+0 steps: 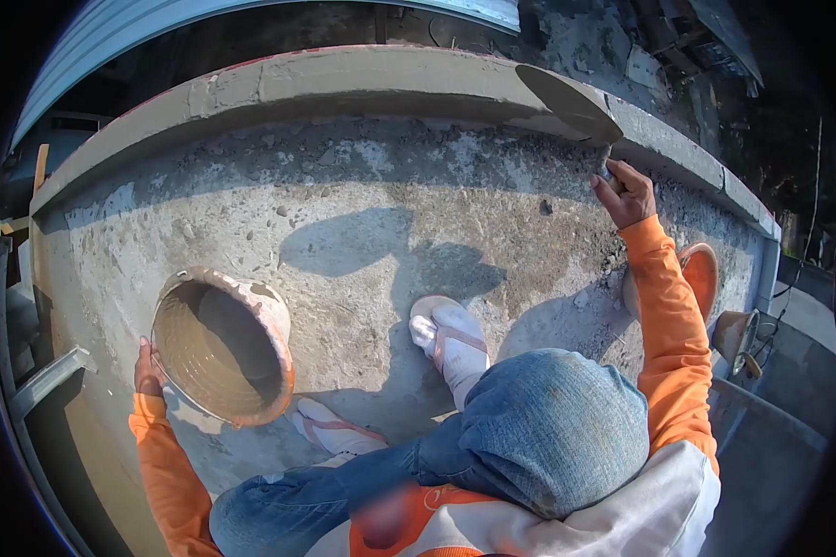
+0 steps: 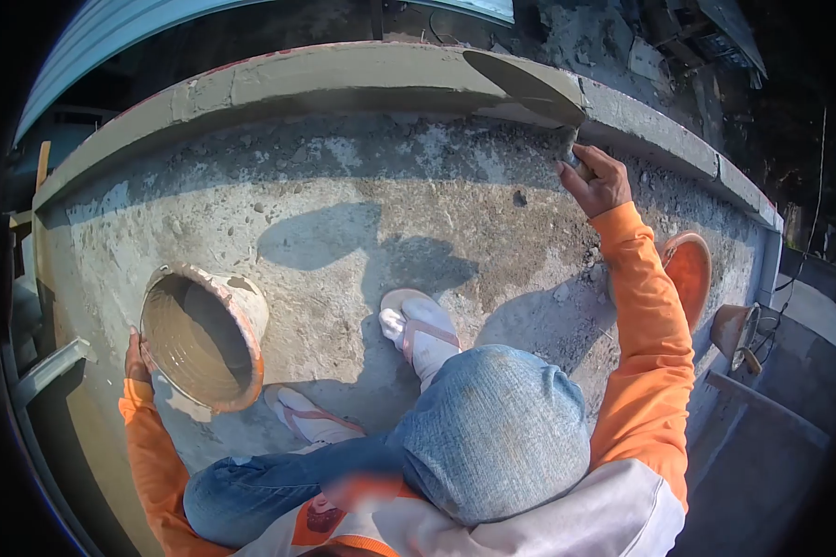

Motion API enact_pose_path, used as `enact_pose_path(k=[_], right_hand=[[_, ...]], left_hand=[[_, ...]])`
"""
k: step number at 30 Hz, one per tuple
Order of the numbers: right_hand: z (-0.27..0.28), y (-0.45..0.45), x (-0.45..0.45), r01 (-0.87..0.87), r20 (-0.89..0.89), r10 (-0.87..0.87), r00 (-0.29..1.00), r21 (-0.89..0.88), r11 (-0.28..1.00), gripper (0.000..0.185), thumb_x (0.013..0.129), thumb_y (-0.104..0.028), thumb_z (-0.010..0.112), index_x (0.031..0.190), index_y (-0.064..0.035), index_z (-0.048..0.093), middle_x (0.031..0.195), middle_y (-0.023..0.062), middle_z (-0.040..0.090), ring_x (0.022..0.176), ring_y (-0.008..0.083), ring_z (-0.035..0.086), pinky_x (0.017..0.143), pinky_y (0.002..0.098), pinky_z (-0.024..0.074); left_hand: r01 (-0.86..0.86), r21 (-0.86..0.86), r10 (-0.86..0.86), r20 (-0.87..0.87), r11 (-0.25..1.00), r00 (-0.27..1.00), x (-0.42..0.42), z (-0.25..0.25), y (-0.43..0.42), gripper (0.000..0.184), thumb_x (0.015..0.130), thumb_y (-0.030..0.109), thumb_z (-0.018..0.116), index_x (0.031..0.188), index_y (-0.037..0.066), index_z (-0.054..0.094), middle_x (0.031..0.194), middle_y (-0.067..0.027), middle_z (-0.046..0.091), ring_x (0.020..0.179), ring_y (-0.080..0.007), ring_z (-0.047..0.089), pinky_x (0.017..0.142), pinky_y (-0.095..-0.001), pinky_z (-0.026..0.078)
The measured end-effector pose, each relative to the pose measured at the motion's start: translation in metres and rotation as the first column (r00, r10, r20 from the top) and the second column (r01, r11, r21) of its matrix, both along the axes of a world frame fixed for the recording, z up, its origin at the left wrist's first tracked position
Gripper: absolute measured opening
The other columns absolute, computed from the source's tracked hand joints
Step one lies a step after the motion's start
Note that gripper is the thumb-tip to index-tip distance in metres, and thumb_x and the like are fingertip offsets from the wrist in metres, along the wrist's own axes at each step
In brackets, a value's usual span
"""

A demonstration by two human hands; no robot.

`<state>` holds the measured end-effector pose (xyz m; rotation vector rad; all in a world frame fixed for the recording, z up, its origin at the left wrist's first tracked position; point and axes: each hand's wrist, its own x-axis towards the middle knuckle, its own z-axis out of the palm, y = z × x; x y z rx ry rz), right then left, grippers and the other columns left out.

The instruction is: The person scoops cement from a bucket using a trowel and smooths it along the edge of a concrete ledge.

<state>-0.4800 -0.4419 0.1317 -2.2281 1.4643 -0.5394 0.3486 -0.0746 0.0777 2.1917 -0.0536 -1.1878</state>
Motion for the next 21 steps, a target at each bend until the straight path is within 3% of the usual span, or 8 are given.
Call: enact_pose_path(k=[1,3,5,10,11,16,18,21], right_hand=[[0.01,0.004,0.011,-0.002,-0.013,0.002,1.0,-0.021,1.0,0.033,0.076,-0.02,0.071,0.095,0.0052,0.062,0.068,0.0105,0.052,0.056,0.0186,0.051,0.054,0.0298,0.0424],[0.029,0.012,0.046,-0.028,-0.016,0.027,1.0,-0.043,0.999,0.032,0.076,-0.019,0.07,0.094,0.0058,0.061,0.067,0.0106,0.051,0.055,0.0196,0.051,0.054,0.0307,0.0423],[0.052,0.018,0.1,-0.3,0.075,0.296,0.952,0.046,0.953,0.03,0.076,-0.016,0.067,0.094,0.0059,0.059,0.07,0.012,0.05,0.055,0.0232,0.051,0.054,0.0324,0.0428],[0.079,0.042,0.231,-0.74,-0.061,0.742,0.668,0.046,0.671,0.033,0.076,-0.014,0.063,0.106,-0.0018,0.058,0.081,0.0094,0.052,0.071,0.0262,0.057,0.065,0.0364,0.0473],[0.082,0.046,0.255,-0.768,-0.039,0.769,0.638,0.035,0.639,0.033,0.076,-0.014,0.063,0.106,-0.0018,0.058,0.081,0.0094,0.052,0.071,0.0262,0.057,0.065,0.0364,0.0473],[0.078,0.074,0.34,-0.891,-0.574,0.683,0.452,-0.256,0.375,0.019,0.073,-0.021,0.059,0.085,-0.0089,0.067,0.083,0.0043,0.054,0.085,0.0185,0.054,0.074,0.0337,0.04],[0.057,0.089,0.357,-0.916,-0.593,0.705,0.39,-0.168,0.365,0.014,0.072,-0.022,0.059,0.07,-0.0106,0.068,0.083,0.0048,0.055,0.087,0.0196,0.055,0.073,0.0334,0.0416],[0.035,0.092,0.351,-0.911,-0.552,0.748,0.368,-0.052,0.41,0.014,0.074,-0.022,0.059,0.08,-0.0124,0.068,0.085,0.0052,0.055,0.09,0.0202,0.056,0.075,0.0344,0.043]], left_hand=[[-0.019,-0.004,0.019,0.001,1.0,1.0,-0.019,0.006,0.004,0.071,0.089,0.06,0.041,0.123,-0.001,0.05,0.116,-0.0148,0.059,0.106,-0.0243,0.057,0.089,-0.0351,0.046],[-0.053,-0.5,-0.056,-0.202,0.864,0.978,-0.105,0.04,-0.013,0.061,0.093,0.051,0.042,0.122,-0.003,0.048,0.117,-0.0159,0.058,0.106,-0.0263,0.057,0.094,-0.0369,0.044],[-0.238,-0.522,0.052,-0.346,0.819,0.937,-0.142,0.056,-0.029,0.053,0.095,0.044,0.042,0.122,-0.001,0.05,0.119,-0.016,0.057,0.106,-0.0259,0.058,0.093,-0.037,0.045],[-0.27,-0.536,0.112,-0.309,0.8,0.944,-0.173,0.08,-0.045,0.045,0.094,0.037,0.048,0.118,-0.001,0.054,0.112,-0.0135,0.061,0.099,-0.0232,0.06,0.088,-0.0346,0.047],[-0.283,-0.536,0.151,-0.277,0.795,0.949,-0.18,0.087,-0.049,0.044,0.094,0.035,0.05,0.117,-0.001,0.054,0.111,-0.0126,0.061,0.097,-0.0224,0.061,0.087,-0.0338,0.048],[-0.166,-0.578,0.096,-0.15,0.799,0.984,-0.209,0.117,-0.067,0.043,0.094,0.033,0.05,0.119,-0.002,0.053,0.112,-0.0114,0.061,0.097,-0.019,0.06,0.086,-0.0313,0.047],[-0.182,-0.577,0.117,-0.148,0.796,0.982,-0.212,0.113,-0.068,0.043,0.094,0.033,0.05,0.119,-0.003,0.054,0.111,-0.0112,0.061,0.097,-0.0183,0.06,0.086,-0.0307,0.047],[-0.166,-0.579,0.117,-0.121,0.798,0.986,-0.209,0.113,-0.072,0.044,0.093,0.034,0.054,0.116,-0.003,0.054,0.109,-0.0107,0.061,0.095,-0.0171,0.06,0.084,-0.0292,0.047]])
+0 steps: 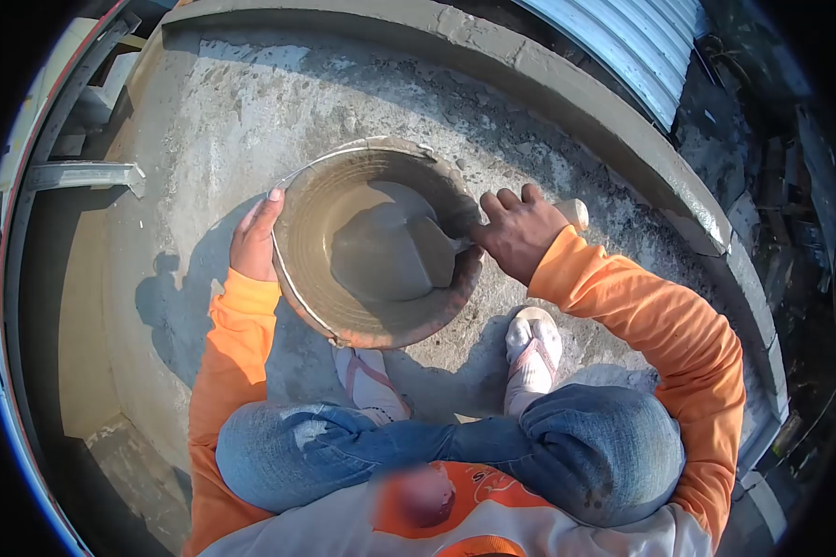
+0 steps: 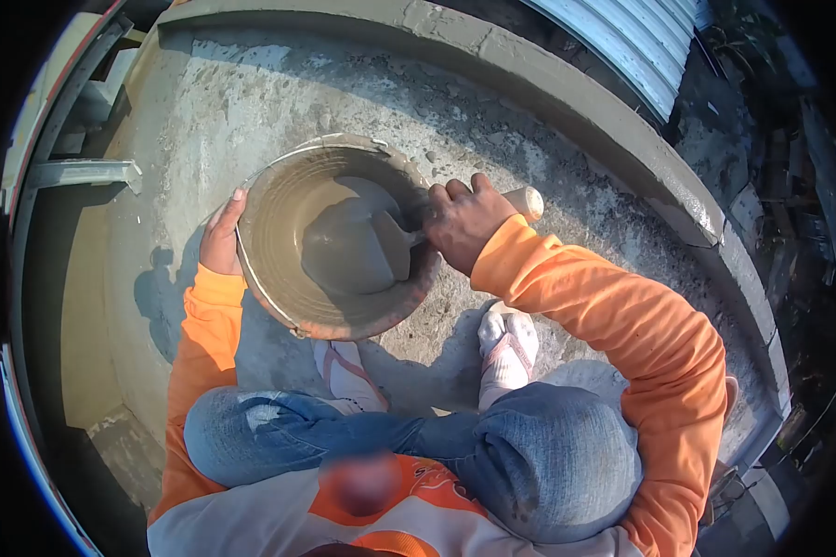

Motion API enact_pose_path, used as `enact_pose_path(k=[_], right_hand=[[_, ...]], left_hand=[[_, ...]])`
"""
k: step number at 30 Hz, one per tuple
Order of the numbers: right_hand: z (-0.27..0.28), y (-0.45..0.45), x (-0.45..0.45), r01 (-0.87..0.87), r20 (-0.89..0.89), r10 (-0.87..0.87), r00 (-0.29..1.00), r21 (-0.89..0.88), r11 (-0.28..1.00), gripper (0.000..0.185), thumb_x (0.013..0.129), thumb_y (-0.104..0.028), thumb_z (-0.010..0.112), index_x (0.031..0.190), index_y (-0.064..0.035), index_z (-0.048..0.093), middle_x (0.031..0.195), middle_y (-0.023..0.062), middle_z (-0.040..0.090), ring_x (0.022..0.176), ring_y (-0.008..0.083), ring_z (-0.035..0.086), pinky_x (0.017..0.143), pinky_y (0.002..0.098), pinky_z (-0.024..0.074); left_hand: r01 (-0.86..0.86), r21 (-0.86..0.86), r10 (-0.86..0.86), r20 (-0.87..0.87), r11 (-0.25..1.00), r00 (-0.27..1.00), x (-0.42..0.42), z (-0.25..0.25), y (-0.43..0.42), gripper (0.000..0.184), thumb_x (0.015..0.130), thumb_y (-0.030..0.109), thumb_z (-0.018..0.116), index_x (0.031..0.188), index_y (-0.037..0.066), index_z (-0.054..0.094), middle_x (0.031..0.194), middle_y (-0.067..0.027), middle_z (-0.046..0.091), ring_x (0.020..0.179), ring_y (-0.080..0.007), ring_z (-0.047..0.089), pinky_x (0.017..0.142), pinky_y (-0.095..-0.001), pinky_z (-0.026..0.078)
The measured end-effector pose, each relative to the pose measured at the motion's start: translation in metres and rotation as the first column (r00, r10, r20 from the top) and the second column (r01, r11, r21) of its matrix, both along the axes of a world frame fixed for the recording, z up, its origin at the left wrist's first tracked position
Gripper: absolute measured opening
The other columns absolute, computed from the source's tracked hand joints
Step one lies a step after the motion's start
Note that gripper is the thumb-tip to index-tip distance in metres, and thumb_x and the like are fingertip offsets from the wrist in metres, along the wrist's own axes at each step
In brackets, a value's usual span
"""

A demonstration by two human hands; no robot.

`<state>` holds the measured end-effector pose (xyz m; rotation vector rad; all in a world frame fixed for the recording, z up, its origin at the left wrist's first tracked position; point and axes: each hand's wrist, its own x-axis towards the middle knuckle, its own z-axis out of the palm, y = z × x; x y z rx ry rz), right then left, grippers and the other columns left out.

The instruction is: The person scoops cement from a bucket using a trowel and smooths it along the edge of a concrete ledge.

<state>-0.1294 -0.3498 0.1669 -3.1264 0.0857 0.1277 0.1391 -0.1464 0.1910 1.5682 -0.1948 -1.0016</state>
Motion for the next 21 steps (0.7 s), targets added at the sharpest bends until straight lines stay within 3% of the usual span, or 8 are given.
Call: enact_pose_path(k=[3,5,7,13,16,17,18,21], right_hand=[[-0.005,-0.018,-0.03,0.06,0.008,-0.065,0.998,0.298,0.953,0.026,0.077,-0.019,0.06,0.103,-0.0157,0.062,0.088,0.008,0.053,0.085,0.0226,0.058,0.075,0.0382,0.0465],[-0.012,-0.019,-0.047,0.07,0.085,-0.124,0.989,0.468,0.881,0.027,0.076,-0.018,0.062,0.103,-0.0134,0.06,0.086,0.0091,0.052,0.08,0.0246,0.059,0.074,0.0376,0.0483],[-0.043,-0.01,-0.057,0.058,0.169,-0.188,0.968,0.574,0.817,0.031,0.076,-0.019,0.064,0.105,-0.0121,0.059,0.085,0.0095,0.051,0.077,0.0259,0.058,0.073,0.037,0.0496],[-0.096,0.011,-0.061,0.01,0.39,-0.312,0.866,0.611,0.792,0.036,0.075,-0.028,0.073,0.102,-0.0098,0.057,0.085,0.0091,0.051,0.077,0.0267,0.058,0.073,0.0375,0.05],[-0.092,0.004,-0.078,-0.042,0.49,-0.385,0.782,0.657,0.752,0.039,0.072,-0.024,0.075,0.101,-0.007,0.056,0.089,0.0099,0.052,0.08,0.0273,0.057,0.073,0.0369,0.049],[-0.088,0.001,-0.091,-0.046,0.521,-0.41,0.748,0.658,0.752,0.039,0.071,-0.022,0.075,0.101,-0.0059,0.056,0.091,0.0104,0.052,0.082,0.0274,0.057,0.073,0.037,0.0488],[-0.083,-0.003,-0.111,0.01,0.502,-0.447,0.74,0.656,0.755,0.039,0.071,-0.022,0.075,0.101,-0.0059,0.056,0.091,0.0104,0.052,0.082,0.0274,0.057,0.073,0.037,0.0488],[-0.08,-0.017,-0.165,0.185,0.523,-0.561,0.642,0.605,0.775,0.041,0.068,-0.014,0.073,0.103,-0.0045,0.054,0.095,0.0112,0.053,0.083,0.0284,0.056,0.073,0.037,0.0484]], left_hand=[[0.002,0.05,-0.007,0.098,0.999,0.995,0.009,-0.007,0.001,0.049,0.091,0.038,0.056,0.115,-0.005,0.055,0.107,-0.0111,0.061,0.092,-0.0171,0.06,0.083,-0.0282,0.047],[-0.003,0.089,-0.012,0.171,0.996,0.985,0.03,-0.023,0.01,0.053,0.091,0.041,0.054,0.117,-0.005,0.055,0.108,-0.0117,0.061,0.092,-0.0176,0.059,0.083,-0.0282,0.046],[-0.05,0.276,-0.045,0.327,0.96,0.944,0.063,-0.052,0.025,0.061,0.092,0.048,0.048,0.12,-0.006,0.054,0.112,-0.0129,0.06,0.093,-0.0196,0.059,0.085,-0.0281,0.045],[-0.284,0.295,0.205,0.273,0.912,0.94,0.084,-0.082,0.032,0.08,0.088,0.063,0.041,0.12,-0.009,0.051,0.114,-0.0128,0.059,0.102,-0.0196,0.055,0.092,-0.0275,0.04],[-0.17,0.274,0.096,0.262,0.947,0.96,0.143,-0.097,0.043,0.083,0.086,0.07,0.034,0.119,-0.003,0.054,0.112,-0.0104,0.059,0.098,-0.0194,0.055,0.086,-0.0294,0.041],[-0.093,0.504,-0.077,0.306,0.859,0.949,0.165,-0.085,0.042,0.083,0.083,0.075,0.029,0.12,0.005,0.055,0.111,-0.0078,0.06,0.092,-0.0177,0.054,0.075,-0.0299,0.04],[-0.073,0.575,-0.157,0.34,0.815,0.927,0.184,-0.079,0.037,0.082,0.082,0.076,0.026,0.121,0.011,0.056,0.111,-0.0056,0.06,0.089,-0.0165,0.054,0.068,-0.0298,0.038],[-0.115,0.623,-0.206,0.419,0.774,0.884,0.254,-0.079,0.023,0.081,0.082,0.075,0.027,0.123,0.01,0.055,0.112,-0.0067,0.059,0.089,-0.0177,0.054,0.07,-0.0338,0.038]])
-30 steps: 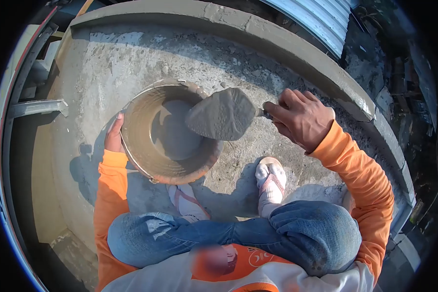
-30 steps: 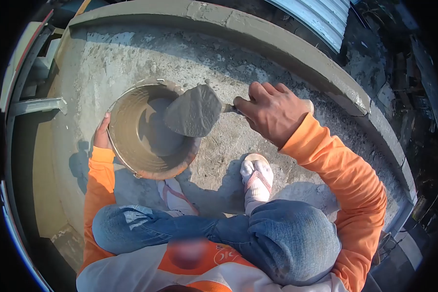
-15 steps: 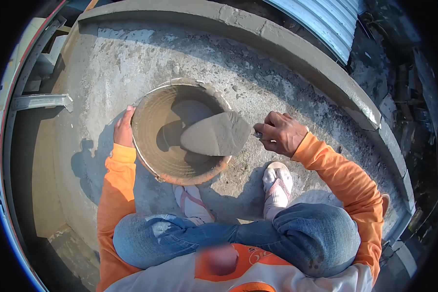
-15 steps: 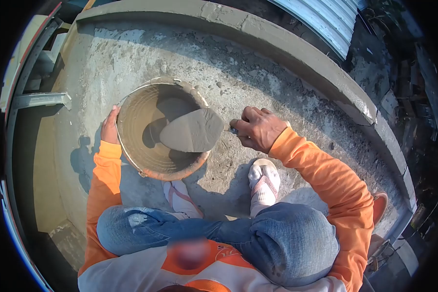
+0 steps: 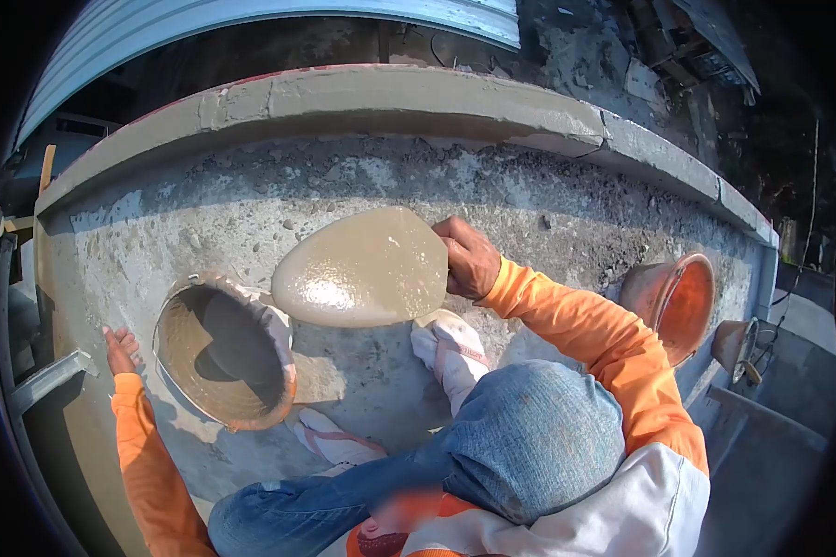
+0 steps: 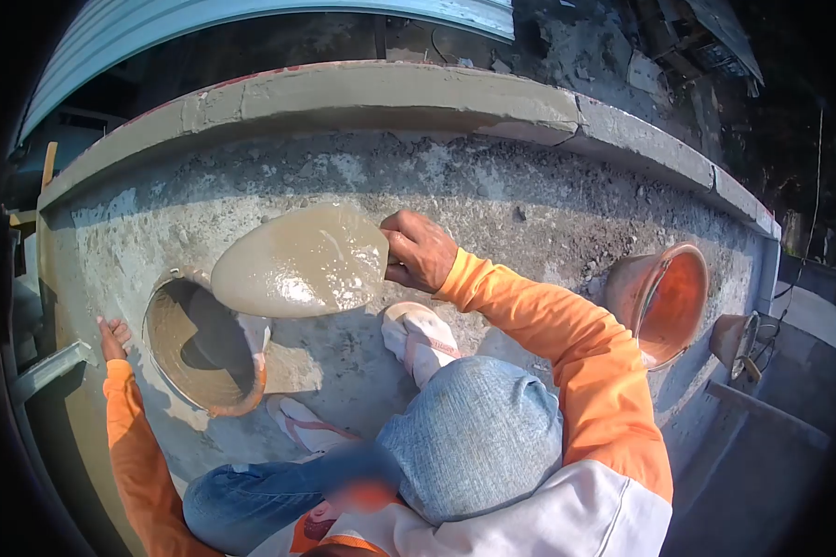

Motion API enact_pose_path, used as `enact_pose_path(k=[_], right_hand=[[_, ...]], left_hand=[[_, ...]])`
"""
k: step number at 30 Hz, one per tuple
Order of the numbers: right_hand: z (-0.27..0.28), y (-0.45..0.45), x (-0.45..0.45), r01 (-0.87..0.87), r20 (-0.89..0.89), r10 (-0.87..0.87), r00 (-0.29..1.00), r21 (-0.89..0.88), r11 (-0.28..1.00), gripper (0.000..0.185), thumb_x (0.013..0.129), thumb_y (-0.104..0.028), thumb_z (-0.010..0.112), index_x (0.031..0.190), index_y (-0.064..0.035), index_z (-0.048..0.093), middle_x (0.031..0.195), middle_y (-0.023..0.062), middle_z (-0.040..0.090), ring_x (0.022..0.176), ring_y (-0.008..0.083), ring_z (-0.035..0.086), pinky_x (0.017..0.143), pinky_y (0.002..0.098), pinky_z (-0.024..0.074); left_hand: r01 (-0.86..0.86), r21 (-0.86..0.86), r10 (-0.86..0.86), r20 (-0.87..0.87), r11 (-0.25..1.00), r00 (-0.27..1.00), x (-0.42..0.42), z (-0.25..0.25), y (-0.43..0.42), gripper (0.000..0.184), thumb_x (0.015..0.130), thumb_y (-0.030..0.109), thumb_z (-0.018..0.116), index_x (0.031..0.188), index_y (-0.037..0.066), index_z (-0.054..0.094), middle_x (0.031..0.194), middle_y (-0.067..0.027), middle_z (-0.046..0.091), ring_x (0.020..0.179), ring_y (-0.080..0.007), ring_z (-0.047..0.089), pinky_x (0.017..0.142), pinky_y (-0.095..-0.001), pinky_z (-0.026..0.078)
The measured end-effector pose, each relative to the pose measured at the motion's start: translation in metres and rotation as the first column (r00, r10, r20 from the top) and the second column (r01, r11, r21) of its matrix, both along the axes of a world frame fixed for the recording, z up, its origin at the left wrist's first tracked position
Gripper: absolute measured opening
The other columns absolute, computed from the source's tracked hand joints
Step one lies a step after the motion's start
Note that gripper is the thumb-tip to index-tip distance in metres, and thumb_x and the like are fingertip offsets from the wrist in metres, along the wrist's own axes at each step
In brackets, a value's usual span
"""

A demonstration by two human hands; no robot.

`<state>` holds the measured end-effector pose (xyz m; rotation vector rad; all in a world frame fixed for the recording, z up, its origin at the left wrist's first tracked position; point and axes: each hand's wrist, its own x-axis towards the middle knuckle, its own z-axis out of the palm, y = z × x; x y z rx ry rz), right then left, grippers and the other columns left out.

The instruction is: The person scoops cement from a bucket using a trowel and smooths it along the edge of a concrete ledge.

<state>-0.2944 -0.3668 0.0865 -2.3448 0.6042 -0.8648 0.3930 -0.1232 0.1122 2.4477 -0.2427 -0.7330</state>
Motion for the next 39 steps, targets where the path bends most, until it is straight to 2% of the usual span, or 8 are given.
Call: enact_pose_path(k=[4,7,14,21,25,29,35,39], right_hand=[[0.001,-0.023,-0.097,0.296,-0.18,-0.312,0.933,-0.107,0.949,0.042,0.07,-0.014,0.071,0.108,-0.0061,0.054,0.094,0.0107,0.053,0.077,0.028,0.057,0.068,0.0367,0.0487],[-0.012,-0.035,-0.168,0.409,-0.441,-0.412,0.797,-0.107,0.906,0.029,0.075,-0.02,0.069,0.094,-0.0051,0.054,0.087,0.0116,0.051,0.071,0.0303,0.058,0.061,0.0388,0.0498],[-0.013,-0.089,-0.224,0.5,-0.721,-0.423,0.549,-0.122,0.857,0.032,0.084,-0.035,0.061,0.091,-0.0036,0.056,0.086,0.0132,0.054,0.079,0.0346,0.059,0.068,0.043,0.0493],[0.028,-0.085,-0.225,0.519,-0.553,-0.454,0.699,-0.045,0.854,0.034,0.082,-0.035,0.063,0.095,-0.0042,0.06,0.081,0.0121,0.056,0.075,0.033,0.06,0.066,0.0411,0.0485],[0.004,-0.087,-0.201,0.45,-0.721,-0.301,0.625,0.018,0.893,0.035,0.082,-0.037,0.061,0.096,-0.0047,0.061,0.087,0.0137,0.059,0.082,0.0338,0.061,0.072,0.041,0.05],[-0.012,-0.101,-0.204,0.553,-0.71,-0.399,0.58,-0.016,0.833,0.038,0.081,-0.039,0.062,0.098,-0.0046,0.062,0.091,0.0145,0.061,0.087,0.0344,0.061,0.075,0.0409,0.05],[0.016,-0.092,-0.265,0.568,-0.519,-0.561,0.645,-0.167,0.806,0.031,0.08,-0.03,0.067,0.076,-0.0007,0.057,0.068,0.0126,0.052,0.06,0.0316,0.056,0.055,0.0395,0.0441],[0.011,-0.086,-0.264,0.512,-0.572,-0.531,0.625,-0.213,0.832,0.031,0.082,-0.031,0.064,0.074,-0.0025,0.055,0.07,0.0125,0.052,0.063,0.0336,0.057,0.057,0.0412,0.0451]], left_hand=[[-0.009,0.022,0.006,0.164,1.0,0.987,0.031,0.009,-0.035,0.083,0.084,0.074,0.026,0.126,0.008,0.053,0.115,-0.0097,0.06,0.096,-0.0215,0.055,0.08,-0.0382,0.038],[-0.079,-0.083,0.092,0.17,0.993,0.981,0.0,0.005,-0.066,0.082,0.084,0.072,0.025,0.127,0.007,0.051,0.12,-0.0111,0.059,0.104,-0.0236,0.055,0.087,-0.0407,0.035],[-0.225,-0.179,0.25,0.132,0.958,0.959,-0.01,0.0,-0.06,0.08,0.087,0.069,0.022,0.129,0.007,0.051,0.128,-0.0096,0.055,0.113,-0.0229,0.053,0.094,-0.044,0.031],[-0.197,-0.179,0.229,0.18,0.964,0.957,-0.02,0.009,-0.042,0.078,0.087,0.067,0.025,0.127,0.006,0.052,0.125,-0.0081,0.058,0.112,-0.0218,0.055,0.09,-0.0404,0.034],[-0.238,-0.186,0.271,0.182,0.953,0.945,-0.027,0.006,-0.047,0.074,0.088,0.065,0.026,0.124,0.006,0.055,0.121,-0.0079,0.059,0.109,-0.0208,0.056,0.087,-0.038,0.036],[-0.209,-0.201,0.245,0.175,0.957,0.954,-0.03,0.004,-0.056,0.075,0.088,0.066,0.027,0.123,0.006,0.055,0.121,-0.0079,0.059,0.108,-0.021,0.056,0.087,-0.0379,0.036],[-0.142,-0.203,0.185,0.209,0.969,0.96,-0.024,0.009,-0.04,0.076,0.087,0.067,0.028,0.124,0.006,0.054,0.121,-0.0082,0.06,0.108,-0.0215,0.056,0.087,-0.038,0.037],[-0.209,-0.157,0.235,0.175,0.965,0.956,-0.026,-0.002,-0.038,0.077,0.087,0.067,0.028,0.125,0.005,0.053,0.122,-0.0092,0.059,0.109,-0.0222,0.056,0.088,-0.0387,0.037]])
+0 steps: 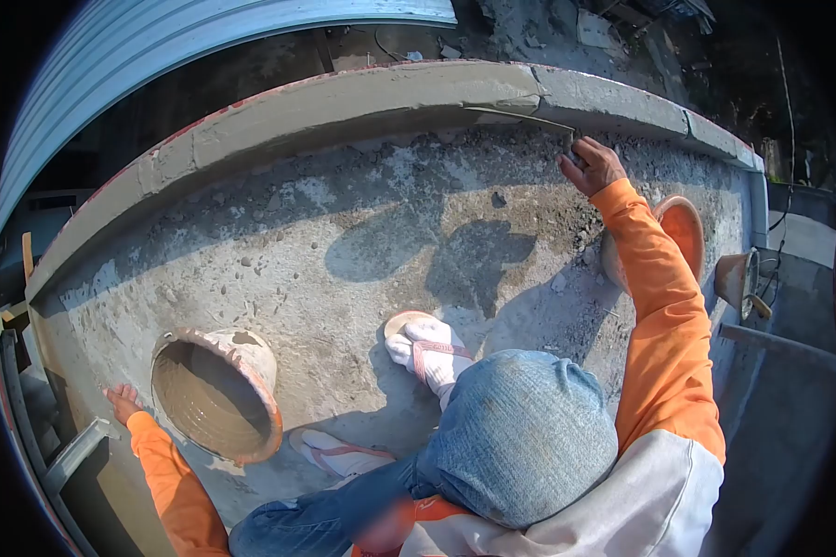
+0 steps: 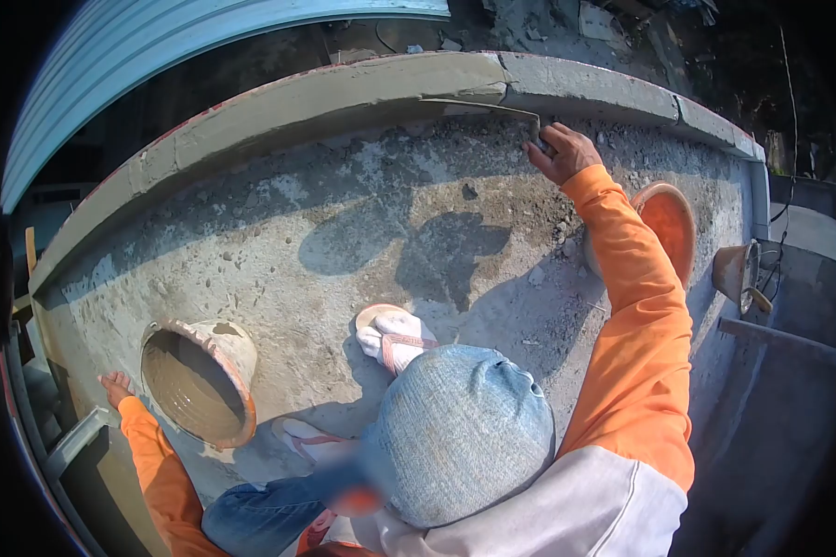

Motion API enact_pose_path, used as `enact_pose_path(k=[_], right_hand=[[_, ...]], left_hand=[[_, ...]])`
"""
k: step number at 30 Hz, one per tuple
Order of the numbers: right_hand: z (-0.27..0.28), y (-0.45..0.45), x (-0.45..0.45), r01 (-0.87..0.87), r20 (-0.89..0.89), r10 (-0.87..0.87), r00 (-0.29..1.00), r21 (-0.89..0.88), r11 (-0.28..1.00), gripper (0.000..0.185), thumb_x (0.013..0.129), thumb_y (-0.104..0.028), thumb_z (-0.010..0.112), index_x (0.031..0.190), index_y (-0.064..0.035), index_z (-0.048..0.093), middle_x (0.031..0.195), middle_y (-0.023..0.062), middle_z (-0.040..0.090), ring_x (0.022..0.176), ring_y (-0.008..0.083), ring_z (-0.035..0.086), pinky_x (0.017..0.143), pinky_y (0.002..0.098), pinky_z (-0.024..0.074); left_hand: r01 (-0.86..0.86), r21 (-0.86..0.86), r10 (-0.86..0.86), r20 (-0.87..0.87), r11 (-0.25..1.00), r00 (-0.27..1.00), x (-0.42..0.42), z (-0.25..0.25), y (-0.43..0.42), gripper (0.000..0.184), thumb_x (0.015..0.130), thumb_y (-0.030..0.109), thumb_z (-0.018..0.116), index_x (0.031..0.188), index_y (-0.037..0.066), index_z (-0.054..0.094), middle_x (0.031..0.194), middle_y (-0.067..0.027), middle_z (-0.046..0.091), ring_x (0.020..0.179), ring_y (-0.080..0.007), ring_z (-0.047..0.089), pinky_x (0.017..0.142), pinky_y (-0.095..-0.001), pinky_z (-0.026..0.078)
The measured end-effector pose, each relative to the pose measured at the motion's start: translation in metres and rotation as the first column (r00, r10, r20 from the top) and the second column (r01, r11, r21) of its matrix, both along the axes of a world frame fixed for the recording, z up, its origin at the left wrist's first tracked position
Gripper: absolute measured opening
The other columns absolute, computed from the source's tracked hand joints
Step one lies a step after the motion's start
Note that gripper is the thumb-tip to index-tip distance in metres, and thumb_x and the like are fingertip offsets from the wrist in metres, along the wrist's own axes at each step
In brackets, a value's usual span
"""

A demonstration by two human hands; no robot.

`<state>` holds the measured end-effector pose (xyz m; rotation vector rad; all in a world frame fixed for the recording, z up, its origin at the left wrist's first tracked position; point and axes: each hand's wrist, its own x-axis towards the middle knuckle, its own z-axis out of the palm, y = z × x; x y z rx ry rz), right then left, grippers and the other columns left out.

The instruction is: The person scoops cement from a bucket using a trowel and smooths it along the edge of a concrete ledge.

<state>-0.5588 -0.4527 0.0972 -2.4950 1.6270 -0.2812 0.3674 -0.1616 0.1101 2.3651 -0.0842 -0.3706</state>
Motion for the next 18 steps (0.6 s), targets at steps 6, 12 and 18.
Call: enact_pose_path(k=[6,12,18], right_hand=[[-0.029,-0.029,0.015,-0.004,-0.192,0.02,0.981,0.083,0.997,0.035,0.087,-0.039,0.056,0.085,-0.004,0.056,0.084,0.0133,0.057,0.078,0.0351,0.06,0.067,0.0427,0.0494],[-0.014,-0.035,-0.024,-0.036,-0.165,0.027,0.986,-0.054,0.998,0.033,0.085,-0.036,0.06,0.082,-0.0042,0.055,0.078,0.0125,0.054,0.07,0.0342,0.058,0.06,0.0422,0.047],[-0.006,0.001,-0.013,0.02,-0.067,-0.029,0.997,-0.139,0.99,0.029,0.082,-0.032,0.066,0.079,-0.005,0.056,0.074,0.0098,0.052,0.067,0.031,0.057,0.057,0.0399,0.0469]], left_hand=[[0.035,-0.03,-0.036,-0.025,0.999,0.999,-0.004,-0.006,-0.016,0.076,0.087,0.067,0.029,0.124,0.005,0.054,0.123,-0.01,0.058,0.109,-0.0233,0.055,0.089,-0.041,0.037],[0.07,-0.025,-0.07,0.015,0.997,0.997,-0.003,0.011,-0.003,0.076,0.087,0.067,0.03,0.125,0.005,0.053,0.123,-0.0101,0.058,0.109,-0.0232,0.055,0.09,-0.0413,0.036],[-0.017,0.017,0.017,-0.001,1.0,1.0,0.007,-0.005,0.01,0.078,0.086,0.068,0.029,0.124,0.005,0.055,0.121,-0.0098,0.059,0.108,-0.0241,0.056,0.091,-0.0423,0.036]])
